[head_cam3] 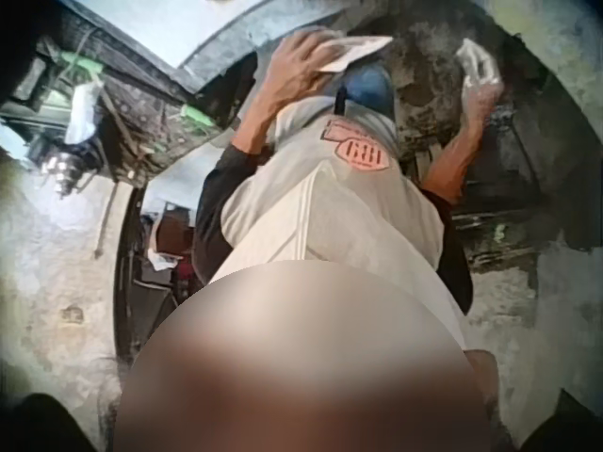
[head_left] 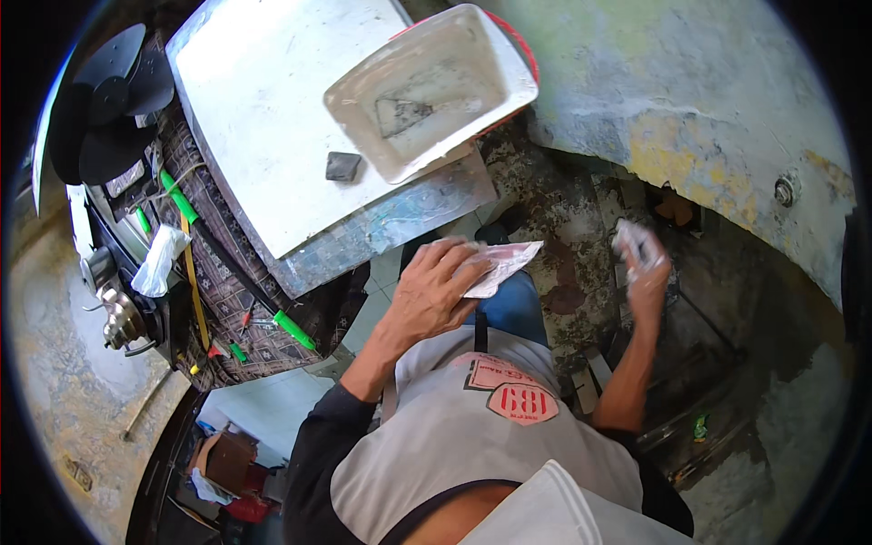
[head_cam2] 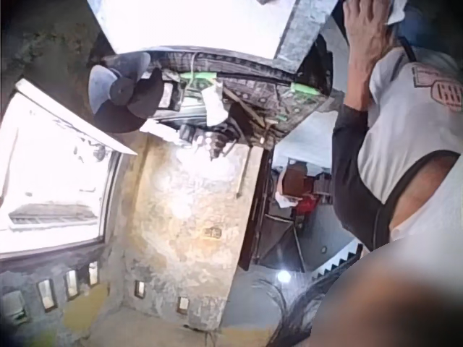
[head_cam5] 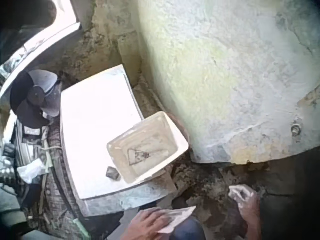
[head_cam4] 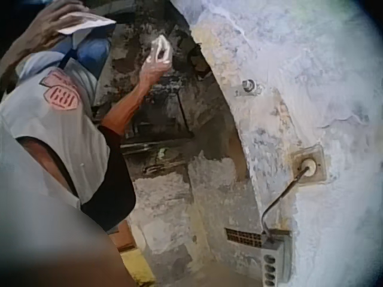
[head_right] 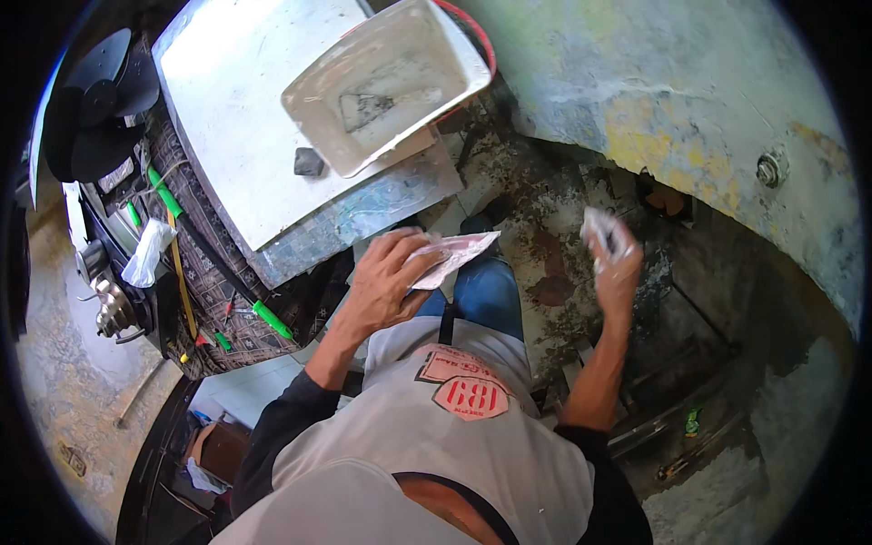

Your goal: The person applies putty to a wall by scooping it from a container with a scraper and spreading it over holes and cracks.

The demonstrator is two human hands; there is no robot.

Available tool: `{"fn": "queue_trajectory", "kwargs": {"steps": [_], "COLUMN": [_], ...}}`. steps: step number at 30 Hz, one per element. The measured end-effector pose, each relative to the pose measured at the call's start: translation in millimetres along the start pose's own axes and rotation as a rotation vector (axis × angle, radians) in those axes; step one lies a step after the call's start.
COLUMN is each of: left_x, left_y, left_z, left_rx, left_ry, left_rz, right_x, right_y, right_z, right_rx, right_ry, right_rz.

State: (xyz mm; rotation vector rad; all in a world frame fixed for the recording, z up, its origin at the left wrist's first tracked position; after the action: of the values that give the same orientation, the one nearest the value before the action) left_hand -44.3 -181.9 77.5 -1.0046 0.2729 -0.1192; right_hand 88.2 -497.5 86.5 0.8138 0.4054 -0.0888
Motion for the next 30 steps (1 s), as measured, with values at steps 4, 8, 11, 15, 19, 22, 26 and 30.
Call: {"fn": "queue_trajectory", "kwargs": {"steps": [4, 8, 11, 15, 19, 22, 26, 30], "left_x": [-15.7, 9.3, 11.1, 10.8, 15.8, 21.5, 28.1, 30.6], "left_y": [12.1, 42.0, 57.6, 61.3, 66.8, 71.3, 75.4, 75.4], "left_z": [31.2, 40.0, 36.9, 41.7, 43.3, 55.4, 58.8, 58.9], "left_rx": [0.207, 0.308, 0.311, 0.294, 0.307, 0.305, 0.26, 0.177], "left_ry": [-0.141, -0.226, -0.27, -0.336, -0.326, -0.36, -0.361, -0.371], "left_rz": [-0.089, -0.09, -0.095, -0.078, -0.093, -0.072, -0.041, -0.046], "right_x": [70.8, 139.1, 163.5, 174.6, 158.7, 146.6, 165.7, 179.8], "right_y": [190.4, 222.4, 205.9, 197.0, 227.2, 256.9, 263.3, 256.3], "right_z": [-77.2, -202.8, -261.7, -277.0, -243.2, -213.8, -218.8, -241.3], "right_rx": [-0.043, -0.751, -1.104, -1.225, -1.071, -1.08, -1.306, -1.225], "right_ry": [0.229, 0.305, 0.492, 0.424, 0.454, 0.202, 0.089, 0.105], "right_rz": [0.575, 0.952, 0.763, 0.844, 0.799, 0.927, 0.816, 0.903]}}
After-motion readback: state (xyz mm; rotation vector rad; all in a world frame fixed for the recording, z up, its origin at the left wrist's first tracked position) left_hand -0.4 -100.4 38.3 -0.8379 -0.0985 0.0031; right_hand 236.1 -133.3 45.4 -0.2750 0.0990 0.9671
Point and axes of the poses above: each hand's wrist, its own x-axis towards the middle knuckle, its own z-axis out of the back of the hand, y = z × x, the point moved 5 cm from there along x, towards the middle knuckle, and after that the axes turned 3 degrees about -x, right-handed, at the moved point
